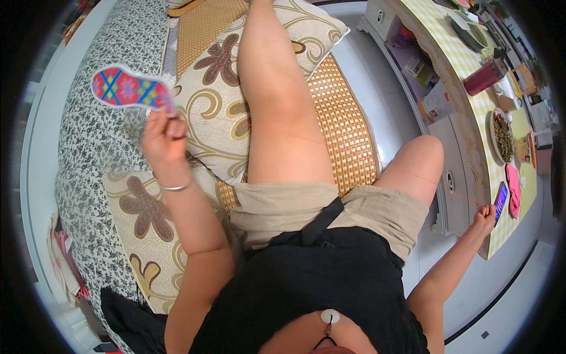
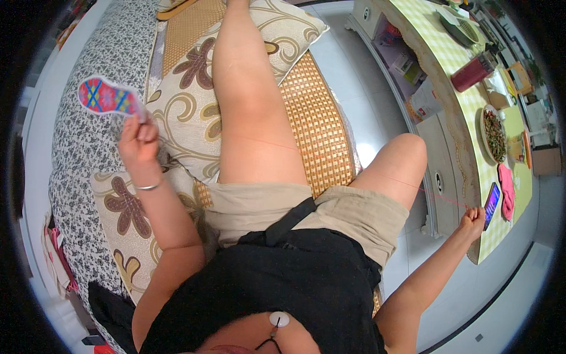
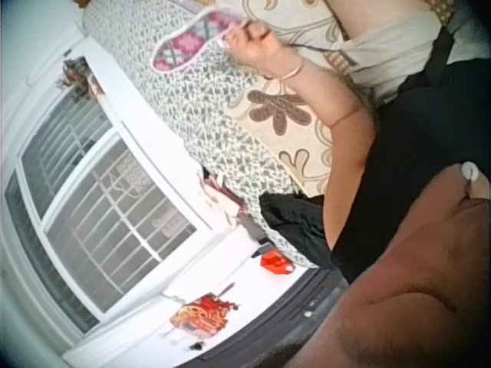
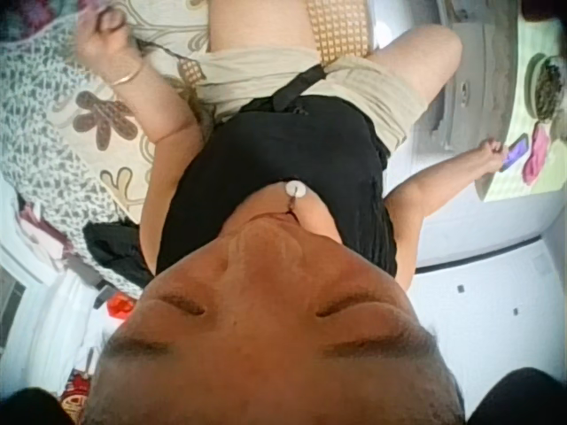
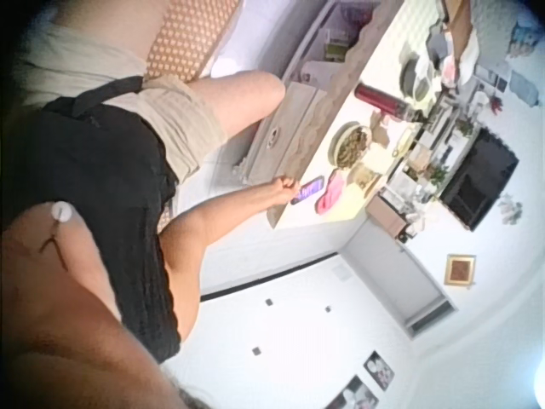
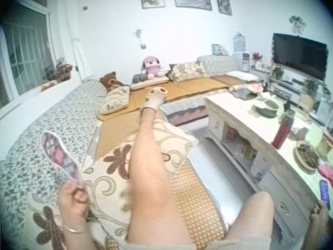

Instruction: The person is sewing a decorative pattern onto an insole by hand using a needle and red thread.

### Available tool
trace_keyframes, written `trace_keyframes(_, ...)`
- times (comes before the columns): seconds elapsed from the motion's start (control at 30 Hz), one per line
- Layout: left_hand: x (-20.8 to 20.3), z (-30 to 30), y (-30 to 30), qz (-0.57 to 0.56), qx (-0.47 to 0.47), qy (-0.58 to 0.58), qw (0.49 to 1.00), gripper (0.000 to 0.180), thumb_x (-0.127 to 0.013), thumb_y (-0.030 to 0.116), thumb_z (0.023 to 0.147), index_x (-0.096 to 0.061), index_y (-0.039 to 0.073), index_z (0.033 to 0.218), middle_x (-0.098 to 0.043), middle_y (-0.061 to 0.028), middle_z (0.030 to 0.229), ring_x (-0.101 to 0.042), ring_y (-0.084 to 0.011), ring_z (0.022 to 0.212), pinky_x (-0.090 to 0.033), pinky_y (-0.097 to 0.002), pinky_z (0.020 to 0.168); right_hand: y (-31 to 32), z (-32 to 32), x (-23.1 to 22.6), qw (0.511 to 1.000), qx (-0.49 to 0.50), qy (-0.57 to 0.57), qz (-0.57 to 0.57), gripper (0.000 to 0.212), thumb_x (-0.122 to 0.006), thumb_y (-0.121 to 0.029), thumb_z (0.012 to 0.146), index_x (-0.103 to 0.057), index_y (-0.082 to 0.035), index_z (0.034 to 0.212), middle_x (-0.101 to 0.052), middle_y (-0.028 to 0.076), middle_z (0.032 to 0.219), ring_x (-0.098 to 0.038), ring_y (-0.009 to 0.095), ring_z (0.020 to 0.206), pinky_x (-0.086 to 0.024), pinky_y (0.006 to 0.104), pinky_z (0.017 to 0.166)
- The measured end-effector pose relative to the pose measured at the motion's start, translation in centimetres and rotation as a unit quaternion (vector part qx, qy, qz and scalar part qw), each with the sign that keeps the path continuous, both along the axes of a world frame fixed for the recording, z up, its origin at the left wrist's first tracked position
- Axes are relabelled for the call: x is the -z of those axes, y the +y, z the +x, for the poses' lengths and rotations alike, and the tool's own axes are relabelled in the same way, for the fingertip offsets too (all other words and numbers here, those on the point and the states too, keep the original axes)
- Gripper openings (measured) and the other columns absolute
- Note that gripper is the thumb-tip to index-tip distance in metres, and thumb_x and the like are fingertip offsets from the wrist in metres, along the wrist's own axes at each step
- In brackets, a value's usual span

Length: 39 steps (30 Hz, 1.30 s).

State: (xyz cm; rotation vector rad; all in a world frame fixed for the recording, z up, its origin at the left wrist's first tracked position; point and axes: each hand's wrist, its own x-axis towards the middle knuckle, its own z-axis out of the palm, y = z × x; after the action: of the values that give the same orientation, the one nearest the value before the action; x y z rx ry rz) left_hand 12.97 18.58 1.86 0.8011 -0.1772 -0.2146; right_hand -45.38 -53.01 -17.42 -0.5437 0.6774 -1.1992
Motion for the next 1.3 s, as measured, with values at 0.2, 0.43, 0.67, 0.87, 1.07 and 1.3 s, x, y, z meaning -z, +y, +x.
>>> trace_keyframes(0.2,-1.6,-9.0,-11.4,0.264,0.068,-0.041,0.961,0.005,-0.06,0.002,0.082,-0.061,-0.003,0.082,-0.059,-0.0043,0.066,-0.051,-0.007,0.048,-0.04,-0.0175,0.045,16.8,19.5,-9.7,0.992,0.005,0.129,-0.016,0.003,-0.056,-0.006,0.087,-0.054,-0.006,0.089,-0.045,-0.001,0.065,-0.035,0.007,0.05,-0.028,0.0197,0.043)
trace_keyframes(0.43,-2.1,-12.7,-14.4,0.282,0.201,-0.039,0.937,0.005,-0.058,0.001,0.085,-0.06,-0.003,0.083,-0.058,-0.0031,0.067,-0.052,-0.0051,0.052,-0.041,-0.0177,0.047,34.8,33.0,-15.5,0.905,-0.39,0.146,-0.084,0.013,-0.057,-0.006,0.085,-0.063,-0.001,0.096,-0.042,-0.006,0.059,-0.033,0.003,0.048,-0.025,0.0186,0.044)
trace_keyframes(0.67,-1.7,-13.3,-14.4,0.281,0.222,-0.022,0.933,0.007,-0.057,0.003,0.088,-0.06,-0.002,0.084,-0.058,-0.0029,0.068,-0.052,-0.0051,0.053,-0.041,-0.0176,0.048,40.9,35.6,-17.3,0.823,-0.562,0.072,-0.043,0.012,-0.065,-0.008,0.082,-0.062,0.0,0.091,-0.056,-0.003,0.066,-0.04,0.002,0.051,-0.028,0.0172,0.045)
trace_keyframes(0.87,-0.1,-13.2,-14.2,0.215,0.233,-0.02,0.948,0.007,-0.055,0.004,0.088,-0.058,-0.002,0.092,-0.06,-0.0051,0.077,-0.052,-0.0063,0.059,-0.044,-0.0195,0.057,41.9,35.0,-19.0,0.842,-0.522,0.079,-0.116,0.01,-0.062,-0.006,0.085,-0.06,0.0,0.093,-0.058,-0.001,0.072,-0.044,0.002,0.059,-0.034,0.0164,0.053)
trace_keyframes(1.07,2.9,-11.9,-13.9,-0.137,0.407,0.14,0.892,0.013,-0.053,0.014,0.091,-0.05,0.001,0.091,-0.049,-0.009,0.083,-0.044,-0.0129,0.063,-0.044,-0.0261,0.057,43.0,34.9,-19.3,0.86,-0.438,0.083,-0.247,0.01,-0.054,0.0,0.087,-0.057,0.0,0.097,-0.059,0.002,0.075,-0.053,0.007,0.065,-0.04,0.0204,0.056)
trace_keyframes(1.3,4.5,-11.6,-14.0,-0.31,0.476,0.154,0.808,0.02,-0.051,0.024,0.093,-0.051,0.005,0.089,-0.045,-0.0084,0.08,-0.047,-0.016,0.068,-0.049,-0.0257,0.057,44.7,36.4,-21.1,0.755,-0.29,0.109,-0.578,0.015,-0.062,0.006,0.077,-0.061,0.0,0.091,-0.061,0.009,0.077,-0.059,0.018,0.064,-0.045,0.0269,0.054)
